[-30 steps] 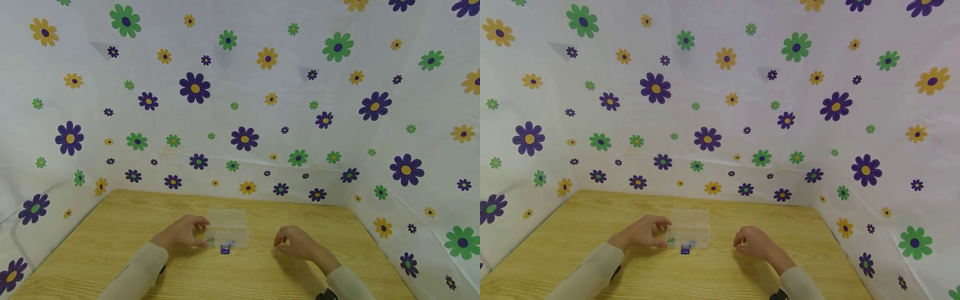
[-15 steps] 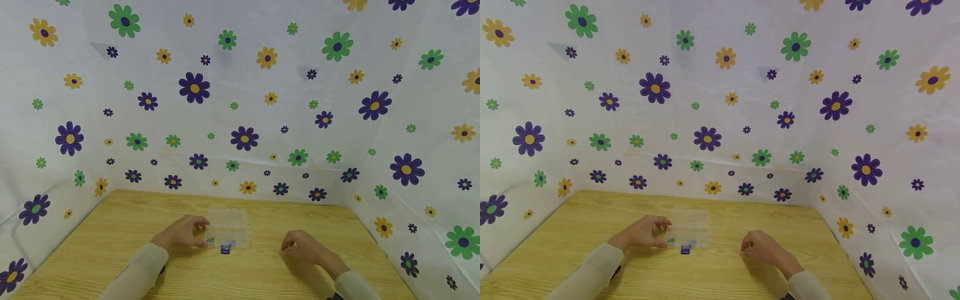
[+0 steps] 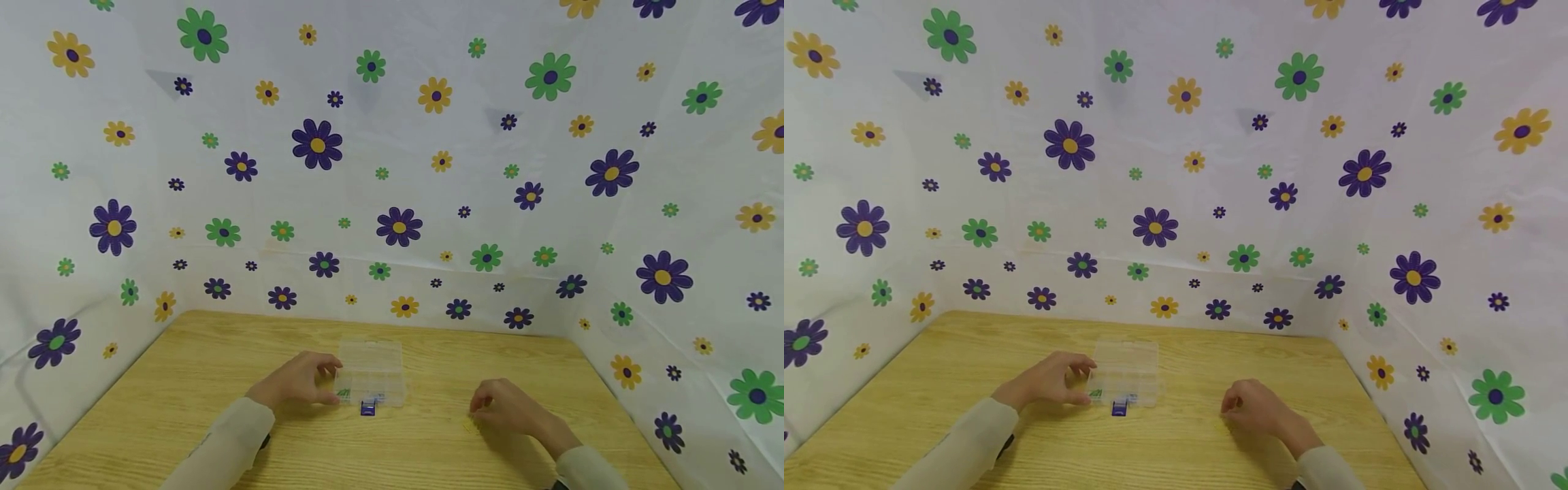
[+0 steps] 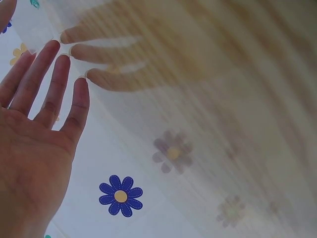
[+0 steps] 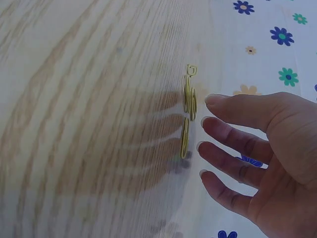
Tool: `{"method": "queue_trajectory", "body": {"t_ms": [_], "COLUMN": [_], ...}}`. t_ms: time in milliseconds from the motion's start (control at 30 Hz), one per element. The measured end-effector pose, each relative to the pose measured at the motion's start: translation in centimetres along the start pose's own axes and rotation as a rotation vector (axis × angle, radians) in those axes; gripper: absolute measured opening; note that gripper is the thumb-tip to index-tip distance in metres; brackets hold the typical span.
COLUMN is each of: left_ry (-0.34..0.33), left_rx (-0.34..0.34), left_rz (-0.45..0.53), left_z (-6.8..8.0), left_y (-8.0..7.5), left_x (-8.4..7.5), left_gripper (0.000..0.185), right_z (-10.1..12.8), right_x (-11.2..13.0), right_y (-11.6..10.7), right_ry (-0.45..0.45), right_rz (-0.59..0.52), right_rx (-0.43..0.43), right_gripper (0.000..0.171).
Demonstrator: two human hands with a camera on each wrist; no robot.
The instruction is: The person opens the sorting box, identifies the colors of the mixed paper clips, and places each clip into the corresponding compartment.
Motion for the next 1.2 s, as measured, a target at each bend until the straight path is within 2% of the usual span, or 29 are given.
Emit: {"method": "queue_trajectory", "body": {"t_ms": [400, 733, 1200], "left_ry": [-0.001, -0.006, -0.020], "left_rx": [0.000, 0.006, 0.003], "left_rz": [0.023, 0.022, 0.024], "left_z": [0.2, 0.2, 0.2], "left_y": [0.1, 0.0, -0.1], "left_x": [-0.1, -0.2, -0.2], "left_gripper": [0.071, 0.069, 0.068], "right_z": [0.6, 0.2, -0.3], "right_x": [-1.1, -1.6, -1.7], "right_y": [0.2, 0.6, 0.5], "right_ry": [-0.014, 0.003, -0.024], "right_rz": [-0.043, -0.053, -0.040], "right_rx": [-0.010, -0.011, 0.006], "right_gripper": [0.004, 0.004, 0.008]}}
Point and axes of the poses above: each hand's wrist, its own z-axis away from the middle knuckle, its own y-axis out of the palm, x = y × z, the point moved 2 cm from there along -z, towards the middle knuckle, and after that the axes turned 4 degrees about z, right-handed, at the moved point
